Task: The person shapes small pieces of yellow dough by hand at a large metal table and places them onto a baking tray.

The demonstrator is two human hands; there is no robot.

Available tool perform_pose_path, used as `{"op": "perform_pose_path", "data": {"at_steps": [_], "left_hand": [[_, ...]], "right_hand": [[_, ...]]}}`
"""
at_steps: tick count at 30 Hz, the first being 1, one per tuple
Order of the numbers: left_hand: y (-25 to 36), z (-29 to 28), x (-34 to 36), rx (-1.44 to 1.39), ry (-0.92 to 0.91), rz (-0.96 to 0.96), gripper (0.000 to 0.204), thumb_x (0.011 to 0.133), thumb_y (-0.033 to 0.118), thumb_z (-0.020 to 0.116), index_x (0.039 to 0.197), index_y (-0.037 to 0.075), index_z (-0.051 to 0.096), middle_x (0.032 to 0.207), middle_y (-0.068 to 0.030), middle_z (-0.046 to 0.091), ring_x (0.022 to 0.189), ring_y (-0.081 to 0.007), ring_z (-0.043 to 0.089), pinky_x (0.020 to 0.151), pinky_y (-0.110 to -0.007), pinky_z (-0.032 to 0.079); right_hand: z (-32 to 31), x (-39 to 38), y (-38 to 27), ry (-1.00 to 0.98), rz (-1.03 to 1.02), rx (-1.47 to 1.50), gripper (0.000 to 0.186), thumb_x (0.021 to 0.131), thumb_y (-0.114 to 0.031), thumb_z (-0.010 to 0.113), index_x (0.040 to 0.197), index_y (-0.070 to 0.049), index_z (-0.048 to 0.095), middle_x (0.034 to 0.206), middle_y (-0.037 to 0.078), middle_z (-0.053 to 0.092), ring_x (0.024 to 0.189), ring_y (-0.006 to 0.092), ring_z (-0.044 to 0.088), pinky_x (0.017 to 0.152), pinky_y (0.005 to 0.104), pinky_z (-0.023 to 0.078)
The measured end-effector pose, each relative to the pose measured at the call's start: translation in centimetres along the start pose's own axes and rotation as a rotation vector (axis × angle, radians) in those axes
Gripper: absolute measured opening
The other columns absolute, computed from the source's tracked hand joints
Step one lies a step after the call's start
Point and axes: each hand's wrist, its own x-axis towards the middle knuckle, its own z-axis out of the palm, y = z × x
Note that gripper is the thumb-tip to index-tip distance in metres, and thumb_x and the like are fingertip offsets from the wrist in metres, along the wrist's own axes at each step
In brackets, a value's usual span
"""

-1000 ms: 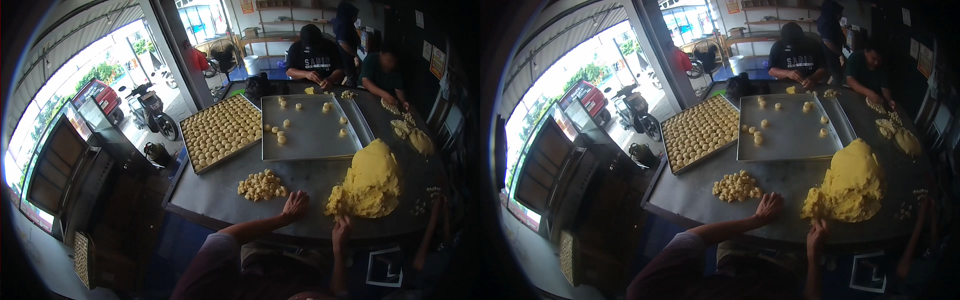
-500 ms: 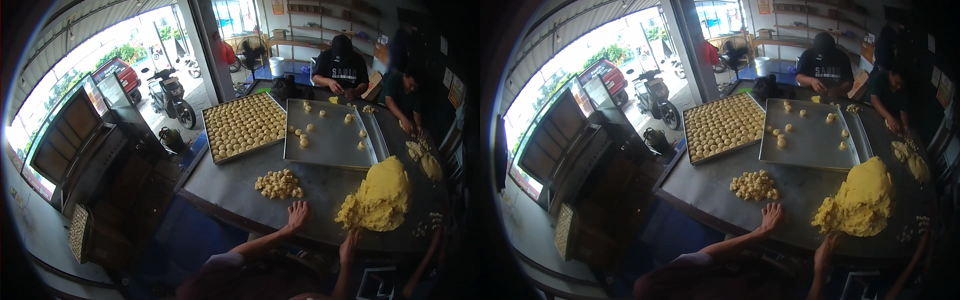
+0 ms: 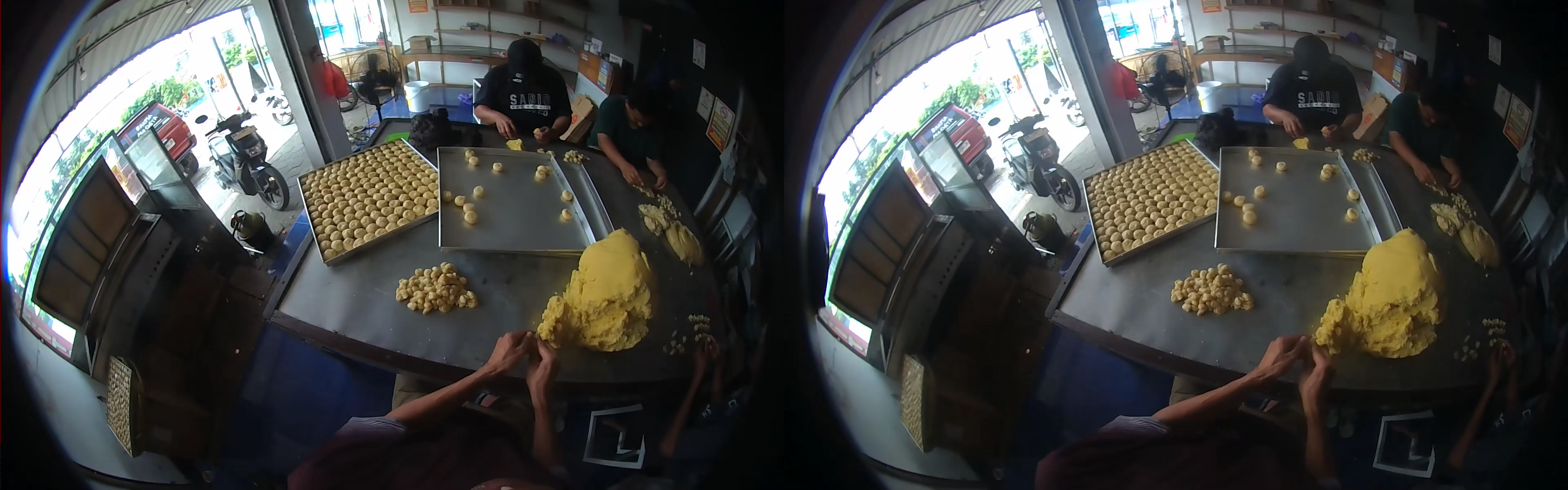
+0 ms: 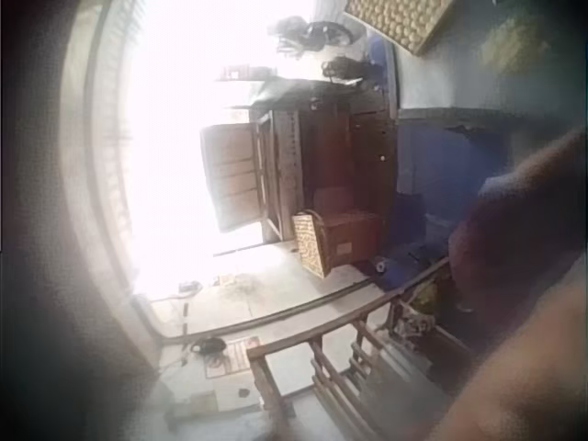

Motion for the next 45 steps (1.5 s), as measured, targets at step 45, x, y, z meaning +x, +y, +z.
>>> {"op": "perform_pose_path", "data": {"at_steps": [45], "left_hand": [[-2.9, -2.9, 0.0, 0.317, 0.004, 0.072, 0.022, 0.093, 0.021, 0.059, 0.097, 0.001, 0.065, 0.086, -0.0181, 0.066, 0.077, -0.0332, 0.065, 0.074, -0.038, 0.051]], "right_hand": [[1.9, 5.5, 0.5, -0.249, -0.149, -0.320, 0.061, 0.078, -0.013, 0.073, 0.133, -0.002, 0.051, 0.131, 0.017, 0.048, 0.125, 0.0351, 0.045, 0.102, 0.0428, 0.041]]}}
